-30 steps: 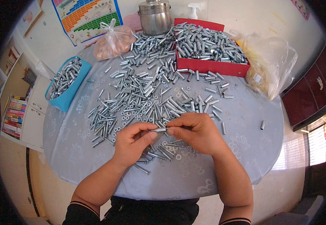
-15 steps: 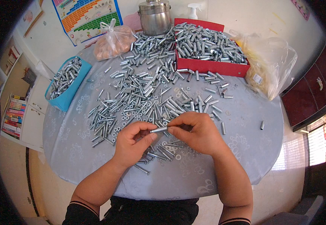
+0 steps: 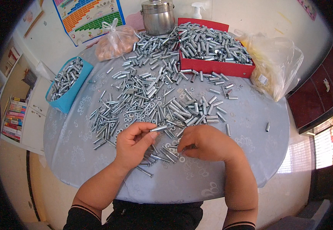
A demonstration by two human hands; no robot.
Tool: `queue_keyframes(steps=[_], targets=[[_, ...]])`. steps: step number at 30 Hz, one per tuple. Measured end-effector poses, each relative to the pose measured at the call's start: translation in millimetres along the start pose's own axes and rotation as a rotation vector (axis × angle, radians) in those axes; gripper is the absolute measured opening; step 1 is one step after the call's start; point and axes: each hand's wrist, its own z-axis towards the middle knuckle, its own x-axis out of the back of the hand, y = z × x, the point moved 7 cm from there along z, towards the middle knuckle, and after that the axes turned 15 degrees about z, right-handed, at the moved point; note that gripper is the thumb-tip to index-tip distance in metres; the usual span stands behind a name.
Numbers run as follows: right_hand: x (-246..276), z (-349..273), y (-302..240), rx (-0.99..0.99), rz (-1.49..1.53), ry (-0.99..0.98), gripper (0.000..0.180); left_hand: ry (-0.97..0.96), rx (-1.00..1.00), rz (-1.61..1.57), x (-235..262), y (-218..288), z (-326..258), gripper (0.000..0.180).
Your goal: The person sits at a table and repeatedly picks up bolts and washers to assemble them by hand. They thread the washers onto the bolts and place the completed units into a red box on the table.
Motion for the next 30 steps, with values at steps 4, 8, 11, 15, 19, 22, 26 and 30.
queue_keyframes(steps=[4, 8, 11, 15, 19, 22, 26, 30], targets=[[-9, 3, -1, -0.004, -0.106, -0.027, 0.012, 0.001, -0.001, -0.018, -1, 1, 0, 0.022], [-8, 4, -1, -0.013, -0.159, 0.037, 0.013, -0.003, 0.017, -0.042, -2, 2, -1, 0.022], [-7, 4, 1, -0.025, -0.194, 0.054, 0.013, 0.004, -0.003, -0.045, -2, 3, 0, 0.022], [-4, 4, 4, -0.076, -0.187, 0.089, 0.013, -0.004, 0.022, -0.007, -2, 3, 0, 0.022], [15, 0, 9, -0.147, 0.145, 0.27, 0.011, -0.015, 0.031, -0.032, -2, 2, 0, 0.021], [20, -2, 17, -0.192, 0.5, 0.388, 0.009, -0.027, 0.018, -0.031, -2, 2, -1, 0.021], [17, 1, 21, -0.179, 0.664, 0.389, 0.008, -0.056, -0.001, -0.011, -5, 2, -2, 0.022], [15, 2, 25, -0.213, 0.689, 0.406, 0.009, -0.089, 0.016, -0.03, -6, 4, -2, 0.022]])
